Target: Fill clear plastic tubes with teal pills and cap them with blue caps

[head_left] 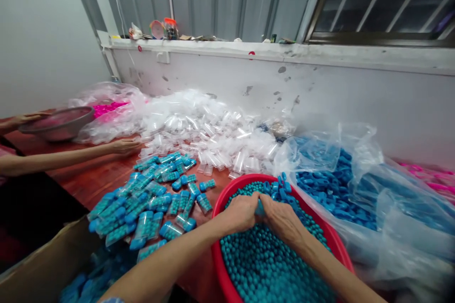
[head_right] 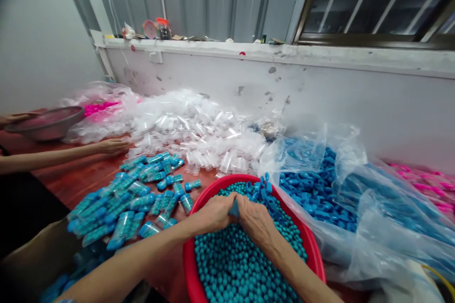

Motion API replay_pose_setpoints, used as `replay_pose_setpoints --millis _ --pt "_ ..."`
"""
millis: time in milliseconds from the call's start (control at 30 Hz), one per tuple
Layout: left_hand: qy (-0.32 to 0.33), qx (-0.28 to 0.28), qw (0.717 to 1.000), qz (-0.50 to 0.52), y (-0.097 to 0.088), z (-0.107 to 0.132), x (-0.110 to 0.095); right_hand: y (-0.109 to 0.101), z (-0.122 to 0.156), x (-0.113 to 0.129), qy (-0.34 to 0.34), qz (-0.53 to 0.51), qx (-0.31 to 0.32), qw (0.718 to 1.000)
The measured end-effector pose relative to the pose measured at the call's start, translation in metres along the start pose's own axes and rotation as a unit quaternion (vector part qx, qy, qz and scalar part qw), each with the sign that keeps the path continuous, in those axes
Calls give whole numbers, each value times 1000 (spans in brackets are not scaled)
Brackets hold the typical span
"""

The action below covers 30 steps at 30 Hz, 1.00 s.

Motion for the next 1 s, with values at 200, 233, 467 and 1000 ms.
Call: replay_pose_setpoints --millis 200,233,467,1000 --pt "79 50 992 -91 9 7 -27 -13 21 4 -3 26 37 999" --pt "72 54 991 -97 6 6 -26 -18 21 -2 13 33 41 999" --pt "-6 7 994 -111 -41 -4 -2 -33 32 -62 152 37 88 984" --pt "-85 69 992 68 32 44 8 11 81 -50 210 -47 231 949"
Point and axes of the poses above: each hand's wrist, its own z-axis away from the middle knuckle, its own y-axis out of the palm, x = y × z, the point moved 10 cm from there along -z, towards the middle knuckle, and after that the axes turned 15 degrees about y, right-handed, at the moved point
